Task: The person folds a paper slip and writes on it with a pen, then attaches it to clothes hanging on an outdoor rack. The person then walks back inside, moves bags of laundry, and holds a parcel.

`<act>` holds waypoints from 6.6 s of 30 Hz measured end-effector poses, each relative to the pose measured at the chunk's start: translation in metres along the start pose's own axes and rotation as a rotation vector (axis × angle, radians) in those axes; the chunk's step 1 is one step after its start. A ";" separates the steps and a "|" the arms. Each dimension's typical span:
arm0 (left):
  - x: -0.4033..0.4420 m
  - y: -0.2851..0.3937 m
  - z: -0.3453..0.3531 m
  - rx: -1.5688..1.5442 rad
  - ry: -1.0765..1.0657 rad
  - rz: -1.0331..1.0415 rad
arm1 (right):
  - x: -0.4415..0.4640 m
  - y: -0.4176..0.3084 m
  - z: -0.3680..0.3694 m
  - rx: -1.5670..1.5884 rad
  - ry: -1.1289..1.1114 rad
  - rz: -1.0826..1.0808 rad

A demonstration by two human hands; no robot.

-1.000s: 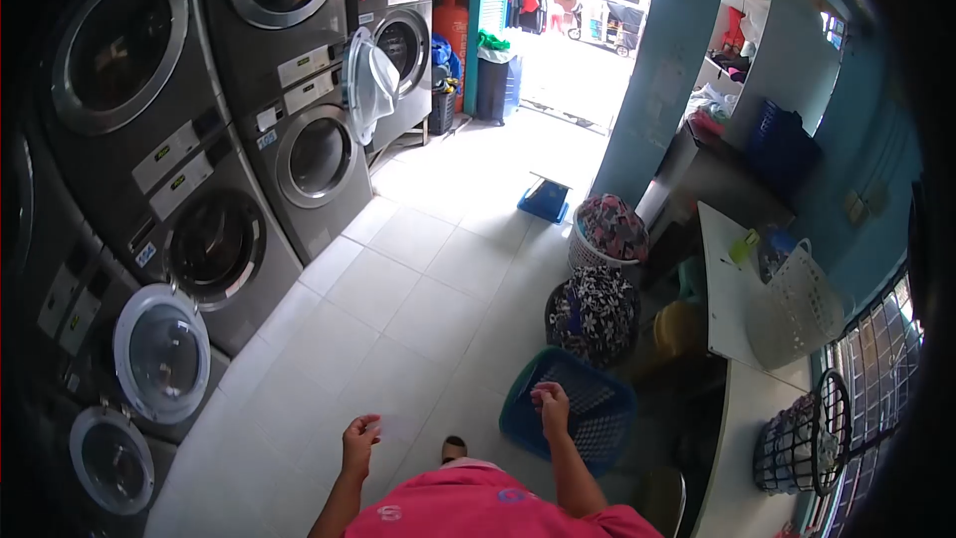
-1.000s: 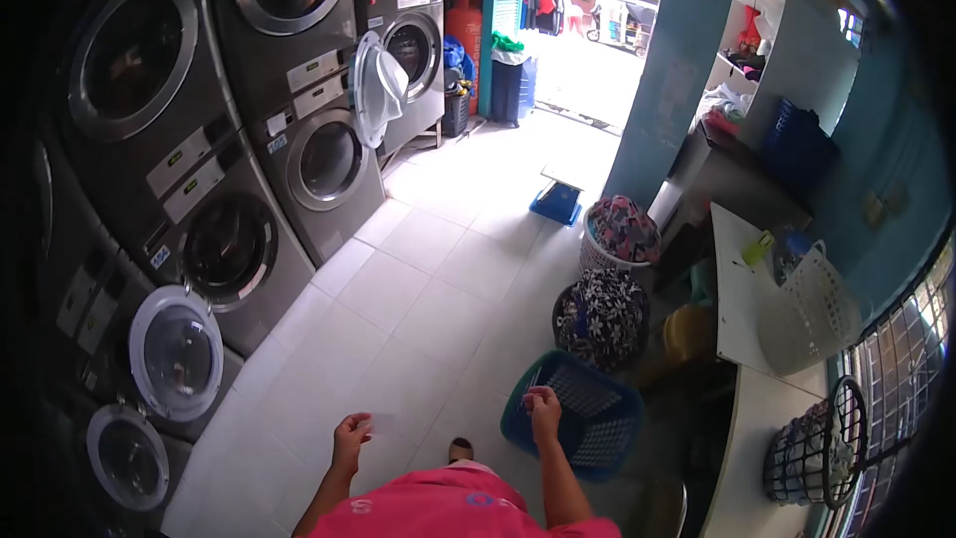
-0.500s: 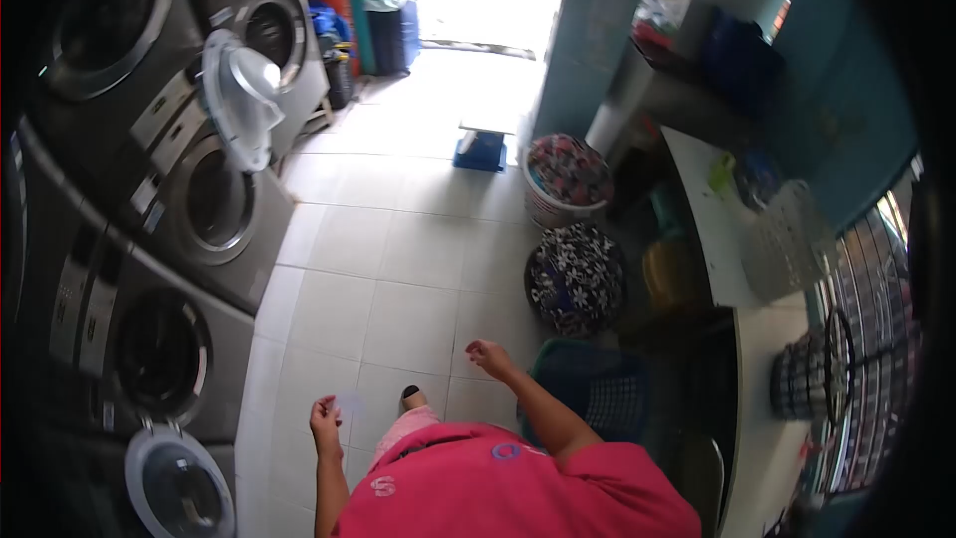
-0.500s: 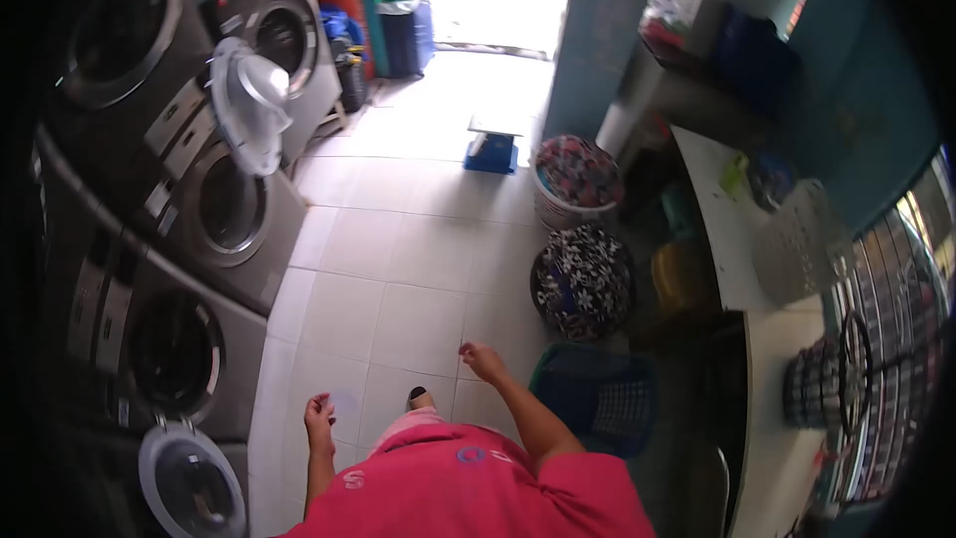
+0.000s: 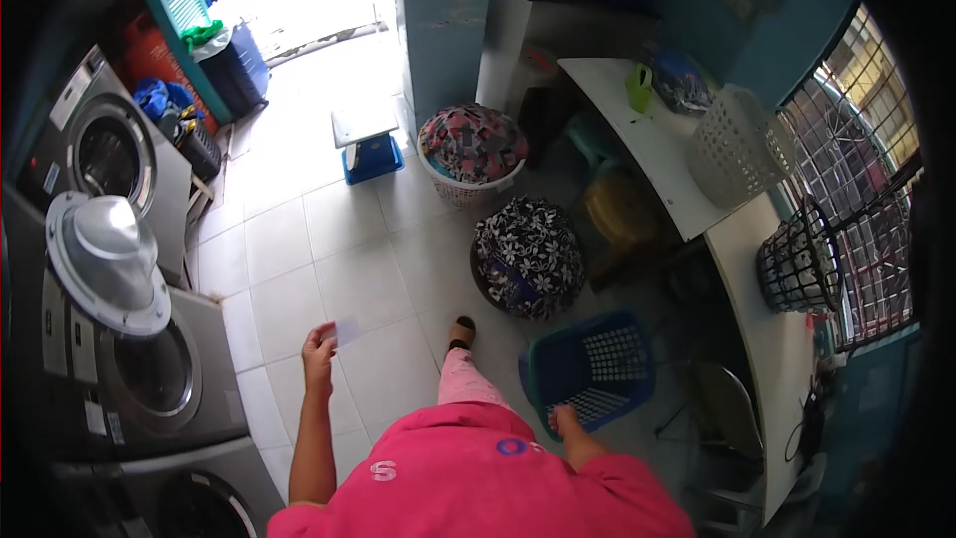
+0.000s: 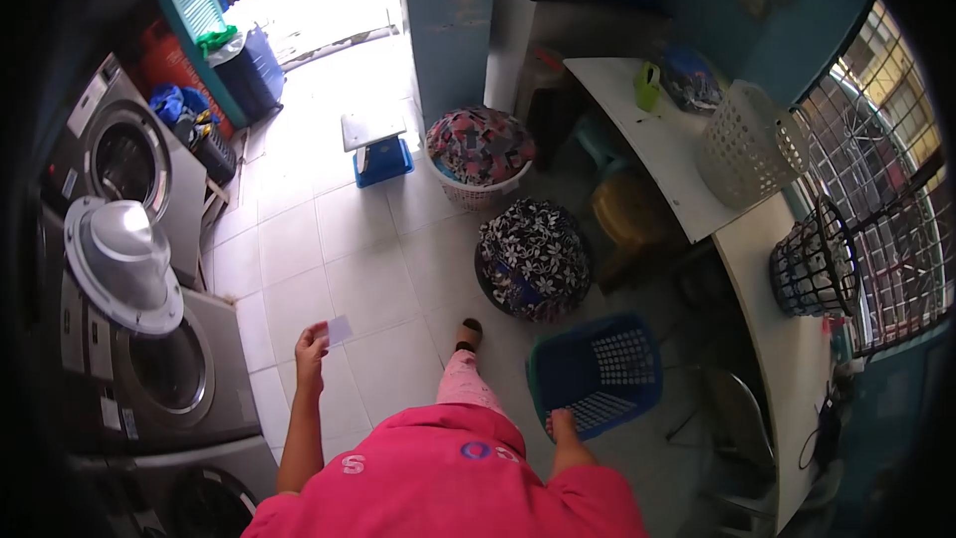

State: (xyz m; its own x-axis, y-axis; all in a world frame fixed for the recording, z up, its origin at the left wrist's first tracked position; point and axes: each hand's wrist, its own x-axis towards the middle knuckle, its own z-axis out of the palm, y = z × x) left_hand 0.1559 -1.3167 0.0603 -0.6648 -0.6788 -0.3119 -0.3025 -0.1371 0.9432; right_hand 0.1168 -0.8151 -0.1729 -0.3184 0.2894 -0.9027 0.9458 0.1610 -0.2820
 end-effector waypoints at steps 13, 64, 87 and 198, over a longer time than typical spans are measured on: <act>0.216 0.093 0.169 0.059 -0.255 0.044 | 0.021 -0.359 0.080 0.108 -0.142 -0.454; 0.526 0.248 0.793 0.397 -1.183 0.631 | 0.133 -0.856 -0.106 -0.024 0.942 -0.432; 0.553 0.220 0.869 1.006 -1.386 1.472 | 0.117 -0.925 -0.038 0.829 0.283 -1.020; 0.524 0.229 0.877 1.164 -1.316 1.337 | 0.158 -0.952 -0.029 0.486 0.202 -1.147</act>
State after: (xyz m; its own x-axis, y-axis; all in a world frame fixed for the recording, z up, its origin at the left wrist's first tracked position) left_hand -0.8608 -1.0710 0.0126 -0.5699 0.8179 -0.0791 0.7693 0.5649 0.2986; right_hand -0.8361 -0.8955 -0.0375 -0.9331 0.3596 -0.0063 0.0315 0.0642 -0.9974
